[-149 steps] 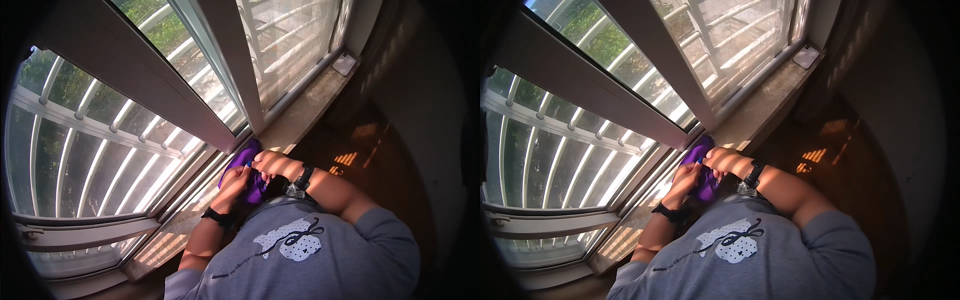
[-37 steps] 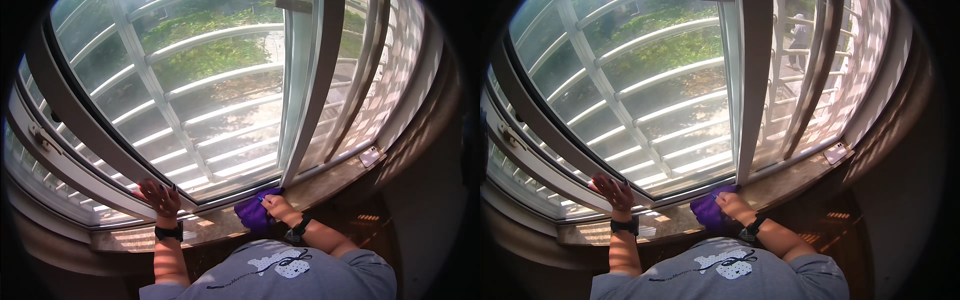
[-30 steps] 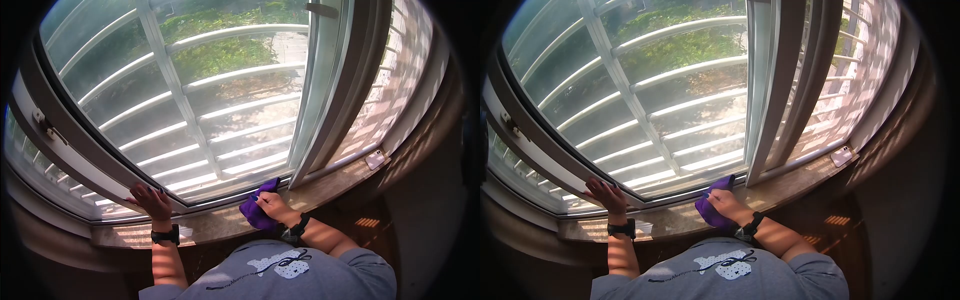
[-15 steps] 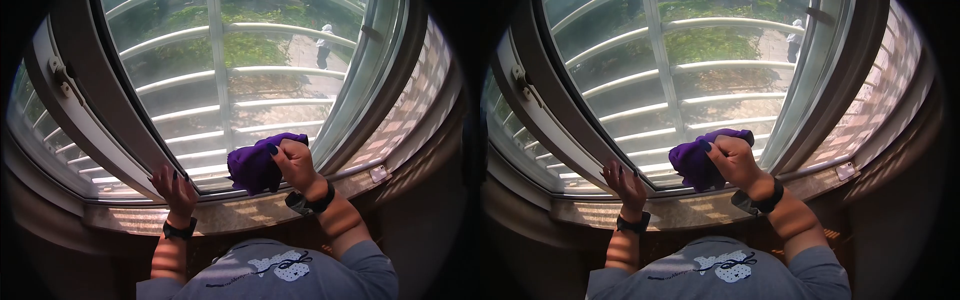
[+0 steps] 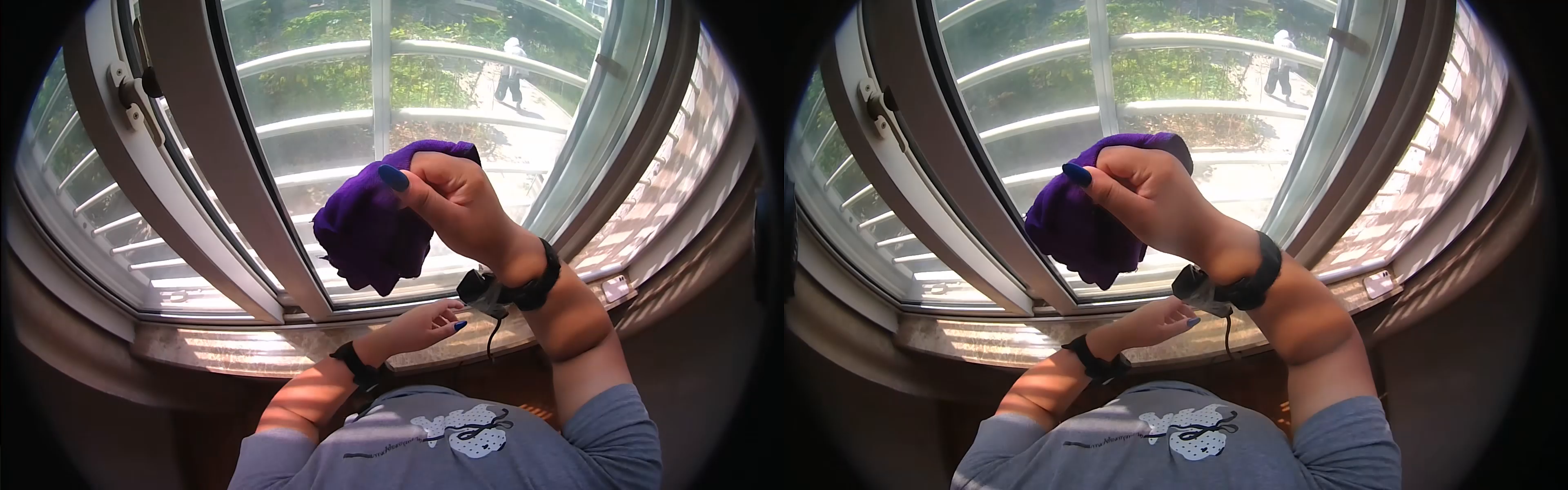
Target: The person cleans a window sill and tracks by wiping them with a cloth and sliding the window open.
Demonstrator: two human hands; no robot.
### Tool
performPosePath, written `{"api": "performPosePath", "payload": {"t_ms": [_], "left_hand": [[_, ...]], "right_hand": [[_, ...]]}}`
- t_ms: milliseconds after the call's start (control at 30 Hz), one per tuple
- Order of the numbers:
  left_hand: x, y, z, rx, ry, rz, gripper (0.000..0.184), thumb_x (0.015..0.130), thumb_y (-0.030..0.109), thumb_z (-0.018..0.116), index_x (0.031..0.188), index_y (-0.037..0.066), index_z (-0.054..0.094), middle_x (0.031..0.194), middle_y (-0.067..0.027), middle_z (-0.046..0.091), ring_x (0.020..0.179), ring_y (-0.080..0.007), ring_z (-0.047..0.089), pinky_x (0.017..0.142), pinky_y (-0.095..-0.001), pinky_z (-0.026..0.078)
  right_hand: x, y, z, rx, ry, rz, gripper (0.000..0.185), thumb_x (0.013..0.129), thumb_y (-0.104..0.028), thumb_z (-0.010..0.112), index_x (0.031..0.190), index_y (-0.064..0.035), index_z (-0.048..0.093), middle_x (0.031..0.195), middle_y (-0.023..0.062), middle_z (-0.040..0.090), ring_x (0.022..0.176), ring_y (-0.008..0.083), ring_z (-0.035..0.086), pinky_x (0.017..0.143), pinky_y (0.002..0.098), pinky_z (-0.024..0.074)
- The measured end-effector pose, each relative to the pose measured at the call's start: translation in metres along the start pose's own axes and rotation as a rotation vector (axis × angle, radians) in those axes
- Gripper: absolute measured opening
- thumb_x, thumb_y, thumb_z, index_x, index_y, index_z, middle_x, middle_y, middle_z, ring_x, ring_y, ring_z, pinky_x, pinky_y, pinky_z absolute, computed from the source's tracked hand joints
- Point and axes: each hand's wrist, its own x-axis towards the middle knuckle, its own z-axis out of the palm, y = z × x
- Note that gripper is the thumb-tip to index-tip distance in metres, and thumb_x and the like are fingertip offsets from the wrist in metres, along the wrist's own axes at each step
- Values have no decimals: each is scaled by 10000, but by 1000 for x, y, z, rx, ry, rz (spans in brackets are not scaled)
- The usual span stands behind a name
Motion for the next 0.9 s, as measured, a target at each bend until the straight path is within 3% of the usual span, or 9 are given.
{"api": "performPosePath", "payload": {"t_ms": [167, 333, 367, 433, 533, 600, 667, 800, 900], "left_hand": [[19, -12, 0, -161, -70, 79, 434, 930, 269, 548, 1266, 14, 446, 1066, -112, 593, 972, -171, 570, 870, -302, 457], [0, 8, -21, -465, 42, 481, 458, 924, 326, 559, 1238, 7, 462, 1142, -108, 570, 1118, -187, 539, 968, -325, 409], [-15, 20, -32, -373, 88, 354, 528, 911, 389, 559, 1267, 14, 444, 1210, -136, 541, 1139, -202, 526, 973, -349, 412], [-30, 44, -51, -458, 63, 561, 638, 902, 507, 507, 1299, 16, 416, 1235, -157, 529, 1160, -227, 513, 992, -374, 393], [-46, 87, -66, -640, 375, 547, 773, 903, 653, 281, 1326, 18, 403, 1232, -164, 541, 1163, -272, 514, 1005, -402, 360], [-51, 105, -93, -748, 396, 684, 661, 958, 547, 247, 1332, 27, 412, 1257, -161, 539, 1168, -272, 514, 993, -398, 372], [-50, 132, -115, -694, 634, 781, 625, 976, 502, 232, 1313, 15, 433, 1237, -185, 556, 1196, -282, 503, 1004, -394, 363], [-63, 184, -155, -711, 470, 795, 627, 981, 480, 236, 1281, -27, 450, 1254, -229, 533, 1214, -324, 485, 1035, -412, 340], [-68, 210, -168, -537, 536, 811, 608, 979, 481, 268, 1252, -15, 489, 1223, -223, 560, 1186, -315, 512, 993, -395, 369]], "right_hand": [[2, -5, -6, 28, -25, 94, 323, 946, -270, 543, 748, -19, 580, 688, -31, 503, 644, 35, 433, 575, 199, 357], [-9, -9, -15, -81, -92, 186, 323, 935, -259, 557, 716, -22, 569, 666, -28, 500, 615, 45, 425, 548, 209, 356], [-10, -9, -17, -112, -85, 187, 304, 924, -241, 561, 720, -16, 570, 646, -19, 492, 608, 52, 424, 547, 219, 361], [-12, -8, -19, -173, -73, 187, 267, 901, -205, 569, 727, -2, 573, 607, -1, 476, 595, 66, 422, 544, 240, 369], [-6, -15, -24, -190, -15, 190, 322, 925, -257, 568, 737, 2, 599, 675, -1, 550, 633, 57, 486, 571, 207, 396], [3, -19, -32, -140, -5, 150, 294, 930, -271, 561, 804, -13, 620, 764, 11, 595, 712, 69, 539, 633, 213, 446], [13, -29, -41, -65, -15, 157, 262, 937, -289, 547, 898, -44, 633, 877, 16, 636, 815, 82, 584, 704, 231, 493], [38, -63, -56, -165, 71, 100, 252, 933, -299, 525, 949, -65, 616, 906, 35, 660, 910, 155, 659, 702, 251, 524], [48, -73, -64, -157, 93, 76, 319, 900, -361, 534, 944, -54, 609, 908, 69, 652, 913, 181, 653, 764, 289, 516]]}}
